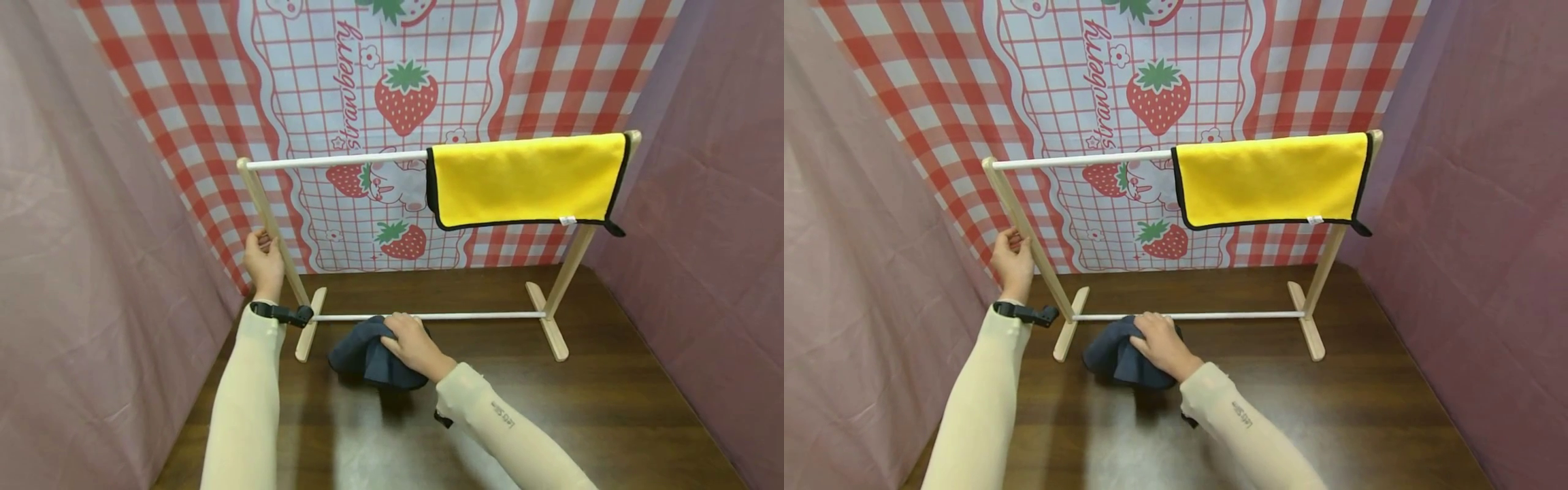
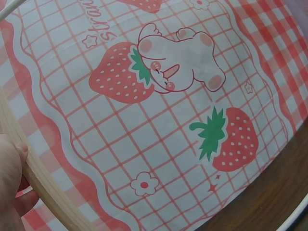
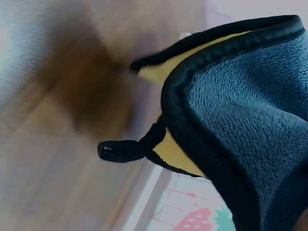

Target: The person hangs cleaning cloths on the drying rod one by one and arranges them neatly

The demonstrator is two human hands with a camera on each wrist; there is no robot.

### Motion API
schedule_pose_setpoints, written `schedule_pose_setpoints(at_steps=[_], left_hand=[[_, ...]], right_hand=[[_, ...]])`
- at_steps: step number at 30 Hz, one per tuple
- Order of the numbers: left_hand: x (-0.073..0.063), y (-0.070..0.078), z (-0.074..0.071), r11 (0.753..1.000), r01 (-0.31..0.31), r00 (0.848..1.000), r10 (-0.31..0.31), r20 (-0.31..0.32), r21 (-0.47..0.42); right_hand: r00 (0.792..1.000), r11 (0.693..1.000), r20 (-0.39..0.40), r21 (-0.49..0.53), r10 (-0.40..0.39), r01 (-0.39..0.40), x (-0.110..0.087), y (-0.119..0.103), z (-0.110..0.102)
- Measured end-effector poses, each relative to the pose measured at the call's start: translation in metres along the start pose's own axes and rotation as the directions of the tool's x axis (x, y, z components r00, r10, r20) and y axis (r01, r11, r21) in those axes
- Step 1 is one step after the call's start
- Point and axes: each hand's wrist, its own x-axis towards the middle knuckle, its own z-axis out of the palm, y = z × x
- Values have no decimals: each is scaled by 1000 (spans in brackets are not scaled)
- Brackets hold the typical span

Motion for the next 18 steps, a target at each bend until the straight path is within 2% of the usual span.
schedule_pose_setpoints(at_steps=[10,18], left_hand=[[-1,1,0,1000,-2,1000,2,0,7],[-2,2,-1,1000,-1,1000,0,11,3]], right_hand=[[996,998,-67,5,-65,66,19,-12,-33],[979,978,-77,-104,-191,182,36,-16,-58]])
